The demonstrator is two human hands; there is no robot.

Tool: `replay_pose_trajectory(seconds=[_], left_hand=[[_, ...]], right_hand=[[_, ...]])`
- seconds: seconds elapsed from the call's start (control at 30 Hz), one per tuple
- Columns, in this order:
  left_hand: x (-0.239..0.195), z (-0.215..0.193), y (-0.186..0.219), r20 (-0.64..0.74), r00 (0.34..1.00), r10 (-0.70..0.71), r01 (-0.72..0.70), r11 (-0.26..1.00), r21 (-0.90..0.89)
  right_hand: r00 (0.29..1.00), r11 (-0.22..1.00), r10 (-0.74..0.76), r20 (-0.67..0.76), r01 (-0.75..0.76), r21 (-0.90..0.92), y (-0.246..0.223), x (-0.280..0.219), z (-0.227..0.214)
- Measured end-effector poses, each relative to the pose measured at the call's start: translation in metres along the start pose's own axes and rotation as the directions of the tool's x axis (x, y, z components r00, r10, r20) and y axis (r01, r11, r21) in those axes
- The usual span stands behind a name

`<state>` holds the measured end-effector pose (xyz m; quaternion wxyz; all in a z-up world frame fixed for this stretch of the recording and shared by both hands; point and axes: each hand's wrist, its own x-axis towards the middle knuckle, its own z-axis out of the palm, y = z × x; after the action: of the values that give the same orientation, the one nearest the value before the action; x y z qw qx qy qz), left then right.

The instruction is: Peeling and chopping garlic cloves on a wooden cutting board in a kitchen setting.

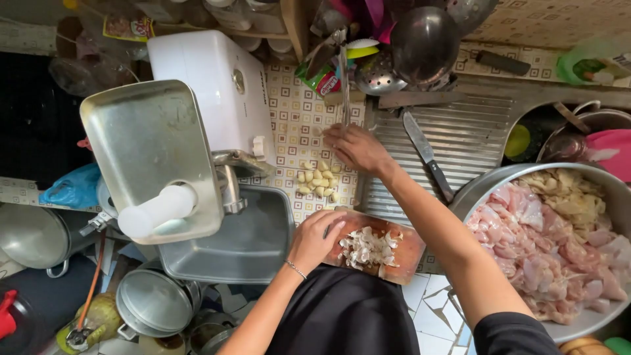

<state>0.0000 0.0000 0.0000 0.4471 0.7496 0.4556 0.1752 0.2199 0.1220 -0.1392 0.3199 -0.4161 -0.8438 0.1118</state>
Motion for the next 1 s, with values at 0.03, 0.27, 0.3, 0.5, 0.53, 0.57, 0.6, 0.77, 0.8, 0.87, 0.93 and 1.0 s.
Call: replay_pose_trajectory(seconds=[0.03, 0.27, 0.3, 0.5, 0.53, 0.57, 0.6, 0.77, 0.8, 0.87, 0.93, 1.0], left_hand=[[-0.002, 0.003, -0.004, -0.003, 1.000, 0.001, -0.001, 1.000, 0.002], [-0.008, 0.012, -0.009, 0.009, 1.000, 0.013, -0.013, 1.000, -0.003], [-0.009, 0.012, -0.008, 0.010, 1.000, 0.018, -0.018, 1.000, -0.002], [0.025, 0.003, -0.022, -0.031, 1.000, -0.003, 0.007, 0.991, 0.134], [0.044, -0.010, -0.017, -0.031, 1.000, -0.003, 0.007, 0.991, 0.131], [0.063, -0.022, -0.010, -0.111, 0.994, 0.003, 0.020, 0.978, 0.208], [0.083, -0.035, -0.004, -0.190, 0.982, 0.015, 0.040, 0.958, 0.282], [0.155, -0.014, -0.050, -0.222, 0.872, -0.437, 0.490, 0.776, 0.397], [0.169, 0.002, -0.078, -0.226, 0.823, -0.522, 0.551, 0.633, 0.543], [0.168, -0.005, -0.083, -0.267, 0.867, -0.421, 0.497, 0.683, 0.535], [0.170, -0.006, -0.095, -0.305, 0.897, -0.319, 0.438, 0.723, 0.533], [0.168, 0.001, -0.116, -0.378, 0.909, -0.176, 0.345, 0.826, 0.446]], right_hand=[[1.000, 1.000, -0.004, -0.002, 0.003, 0.000, -0.011, 0.013, -0.013], [0.996, 0.959, -0.007, 0.094, 0.034, -0.281, -0.032, 0.023, -0.015], [0.994, 0.954, 0.005, 0.113, 0.029, -0.297, -0.031, 0.019, -0.011], [0.961, 0.921, 0.104, 0.256, 0.004, -0.389, -0.039, -0.006, -0.032], [0.960, 0.921, 0.105, 0.259, 0.004, -0.390, -0.039, -0.007, -0.032], [0.960, 0.932, 0.115, 0.253, -0.017, -0.362, -0.040, -0.009, -0.033], [0.961, 0.942, 0.126, 0.248, -0.038, -0.333, -0.042, -0.012, -0.034], [0.962, 0.974, 0.150, 0.229, -0.104, -0.201, -0.022, -0.050, 0.003], [0.955, 0.973, 0.185, 0.233, -0.145, -0.181, -0.025, -0.050, 0.000], [0.951, 0.965, 0.223, 0.215, -0.184, -0.189, -0.029, -0.051, 0.000], [0.945, 0.955, 0.262, 0.196, -0.226, -0.190, -0.031, -0.049, 0.000], [0.950, 0.952, 0.280, 0.137, -0.256, -0.167, -0.036, -0.047, 0.002]])
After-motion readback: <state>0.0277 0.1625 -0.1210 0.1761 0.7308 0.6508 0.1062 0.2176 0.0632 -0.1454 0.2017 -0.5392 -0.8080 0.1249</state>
